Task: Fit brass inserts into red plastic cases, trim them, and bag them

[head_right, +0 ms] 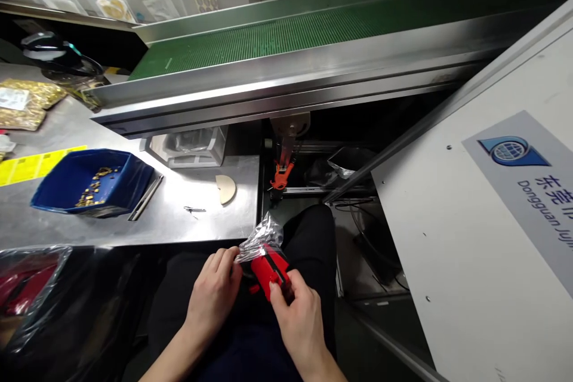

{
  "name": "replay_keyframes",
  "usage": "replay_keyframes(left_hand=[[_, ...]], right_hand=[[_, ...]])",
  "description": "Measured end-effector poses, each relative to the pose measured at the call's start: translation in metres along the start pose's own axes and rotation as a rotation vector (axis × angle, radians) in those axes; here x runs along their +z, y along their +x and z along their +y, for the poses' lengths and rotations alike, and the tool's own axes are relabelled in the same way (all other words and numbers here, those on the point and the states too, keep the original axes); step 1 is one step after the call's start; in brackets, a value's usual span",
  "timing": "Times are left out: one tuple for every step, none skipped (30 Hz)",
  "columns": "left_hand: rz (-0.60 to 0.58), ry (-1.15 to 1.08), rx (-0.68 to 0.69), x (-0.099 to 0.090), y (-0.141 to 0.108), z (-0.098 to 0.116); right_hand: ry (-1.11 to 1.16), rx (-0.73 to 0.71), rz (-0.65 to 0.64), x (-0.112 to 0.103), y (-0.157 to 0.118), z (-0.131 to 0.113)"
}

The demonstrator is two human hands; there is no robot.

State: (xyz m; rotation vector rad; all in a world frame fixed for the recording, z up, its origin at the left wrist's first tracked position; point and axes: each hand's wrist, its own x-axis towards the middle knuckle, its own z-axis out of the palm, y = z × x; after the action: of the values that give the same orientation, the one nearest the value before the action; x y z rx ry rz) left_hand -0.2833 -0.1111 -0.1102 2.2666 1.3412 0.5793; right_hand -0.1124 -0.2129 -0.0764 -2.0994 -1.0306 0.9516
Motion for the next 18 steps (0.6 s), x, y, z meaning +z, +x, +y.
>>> replay_keyframes(left_hand=[[-0.004, -0.007, 0.004, 0.000, 0.001, 0.001], [-0.010, -0.023, 0.013, 0.000, 0.001, 0.002], [-0.016, -0.048, 0.027, -0.001, 0.001, 0.004], [-0.017, -0.076, 0.047, -0.001, -0.001, 0.007], [-0.013, -0.105, 0.074, -0.001, -0.003, 0.010], [-0.010, -0.133, 0.110, -0.001, -0.005, 0.014], [-0.010, -0.161, 0.151, -0.001, -0.008, 0.018], [-0.016, -0.186, 0.191, 0.000, -0.010, 0.022], [-0.024, -0.207, 0.228, 0.001, -0.013, 0.026], [-0.034, -0.221, 0.258, 0.003, -0.015, 0.030], [-0.051, -0.236, 0.270, 0.004, -0.016, 0.034], [-0.087, -0.259, 0.255, 0.005, -0.016, 0.038], [-0.149, -0.300, 0.210, 0.005, -0.015, 0.042], [-0.234, -0.361, 0.141, 0.004, -0.014, 0.045], [-0.320, -0.438, 0.059, 0.002, -0.011, 0.048], [-0.394, -0.525, -0.027, -0.001, -0.008, 0.050], [-0.440, -0.616, -0.105, -0.004, -0.005, 0.052], [-0.457, -0.707, -0.169, -0.008, -0.001, 0.053]], right_hand=[[0.052, 0.028, 0.004, 0.001, 0.001, 0.001], [0.095, 0.046, 0.005, 0.001, 0.002, 0.002], [0.126, 0.053, -0.001, 0.002, 0.003, 0.003], [0.141, 0.045, -0.016, 0.002, 0.004, 0.004], [0.137, 0.025, -0.038, 0.001, 0.004, 0.004], [0.115, -0.002, -0.063, 0.001, 0.005, 0.004], [0.094, -0.030, -0.096, 0.000, 0.006, 0.004], [0.089, -0.049, -0.133, 0.000, 0.007, 0.004], [0.112, -0.051, -0.168, 0.001, 0.009, 0.005], [0.169, -0.037, -0.193, 0.001, 0.012, 0.005], [0.253, -0.013, -0.204, 0.002, 0.015, 0.005], [0.345, 0.014, -0.198, 0.004, 0.019, 0.006], [0.425, 0.037, -0.176, 0.005, 0.022, 0.007], [0.475, 0.052, -0.145, 0.006, 0.026, 0.007], [0.484, 0.061, -0.126, 0.007, 0.028, 0.007], [0.454, 0.061, -0.130, 0.007, 0.029, 0.006], [0.395, 0.052, -0.160, 0.006, 0.030, 0.004], [0.312, 0.033, -0.206, 0.004, 0.029, 0.002]])
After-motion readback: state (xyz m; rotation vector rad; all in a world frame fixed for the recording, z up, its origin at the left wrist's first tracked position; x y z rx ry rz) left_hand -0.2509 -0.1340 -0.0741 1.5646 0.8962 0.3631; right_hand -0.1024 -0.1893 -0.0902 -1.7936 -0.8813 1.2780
